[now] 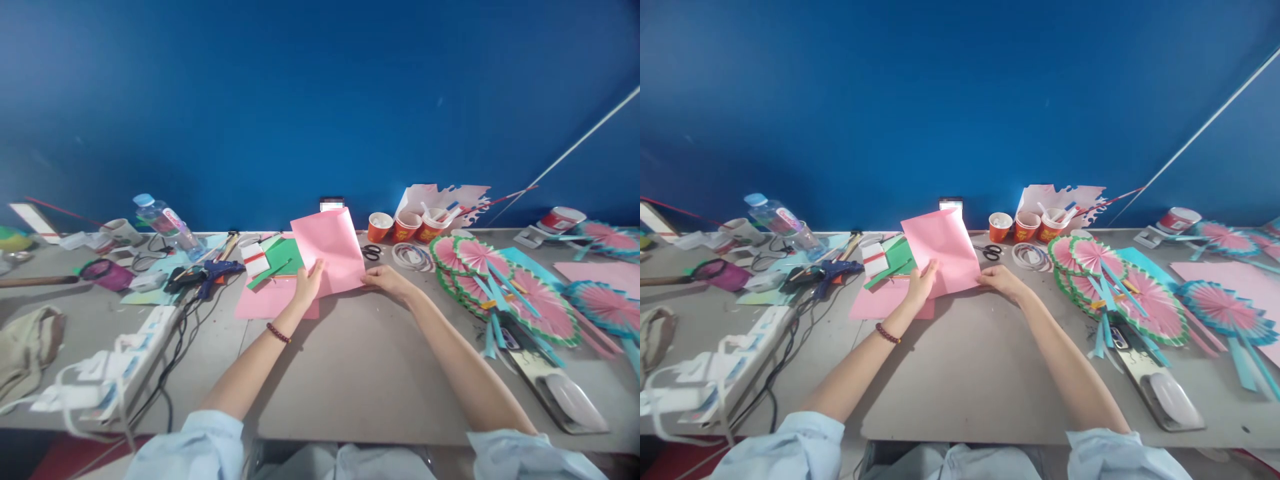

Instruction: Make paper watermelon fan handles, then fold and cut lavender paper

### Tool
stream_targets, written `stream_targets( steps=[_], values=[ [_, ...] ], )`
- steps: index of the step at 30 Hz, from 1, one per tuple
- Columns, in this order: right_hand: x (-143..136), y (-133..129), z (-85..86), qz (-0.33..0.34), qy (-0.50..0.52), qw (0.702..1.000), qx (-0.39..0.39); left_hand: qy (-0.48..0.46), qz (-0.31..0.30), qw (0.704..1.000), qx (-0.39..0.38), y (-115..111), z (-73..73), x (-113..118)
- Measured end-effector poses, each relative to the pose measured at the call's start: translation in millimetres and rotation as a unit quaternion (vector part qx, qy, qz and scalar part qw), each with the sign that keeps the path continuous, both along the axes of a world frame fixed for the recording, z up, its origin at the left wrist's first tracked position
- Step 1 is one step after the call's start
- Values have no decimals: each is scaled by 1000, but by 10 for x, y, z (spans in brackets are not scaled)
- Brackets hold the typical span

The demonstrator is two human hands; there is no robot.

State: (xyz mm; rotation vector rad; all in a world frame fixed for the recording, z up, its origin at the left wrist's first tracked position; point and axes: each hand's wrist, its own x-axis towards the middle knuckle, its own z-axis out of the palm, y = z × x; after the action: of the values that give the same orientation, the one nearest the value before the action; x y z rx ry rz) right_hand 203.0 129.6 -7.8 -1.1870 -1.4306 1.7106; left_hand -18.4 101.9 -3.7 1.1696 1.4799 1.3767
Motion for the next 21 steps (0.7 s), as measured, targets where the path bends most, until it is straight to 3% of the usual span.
stream_targets(
  steps=[6, 11, 14, 21],
  values=[
    [13, 34, -10, -21, -17, 999, -26, 1, -11, 1000, -1, -10, 11, 2],
    [13, 46, -29, 21, 4, 1000, 4, -29, 22, 999, 0, -13, 35, -4],
    [17, 50, -28, 12, 1, 1000, 13, -45, 27, 999, 8, -1, 25, -12],
    [120, 57, 77, 73, -92, 989, 87, -31, 10, 999, -16, -5, 10, -12]
  ],
)
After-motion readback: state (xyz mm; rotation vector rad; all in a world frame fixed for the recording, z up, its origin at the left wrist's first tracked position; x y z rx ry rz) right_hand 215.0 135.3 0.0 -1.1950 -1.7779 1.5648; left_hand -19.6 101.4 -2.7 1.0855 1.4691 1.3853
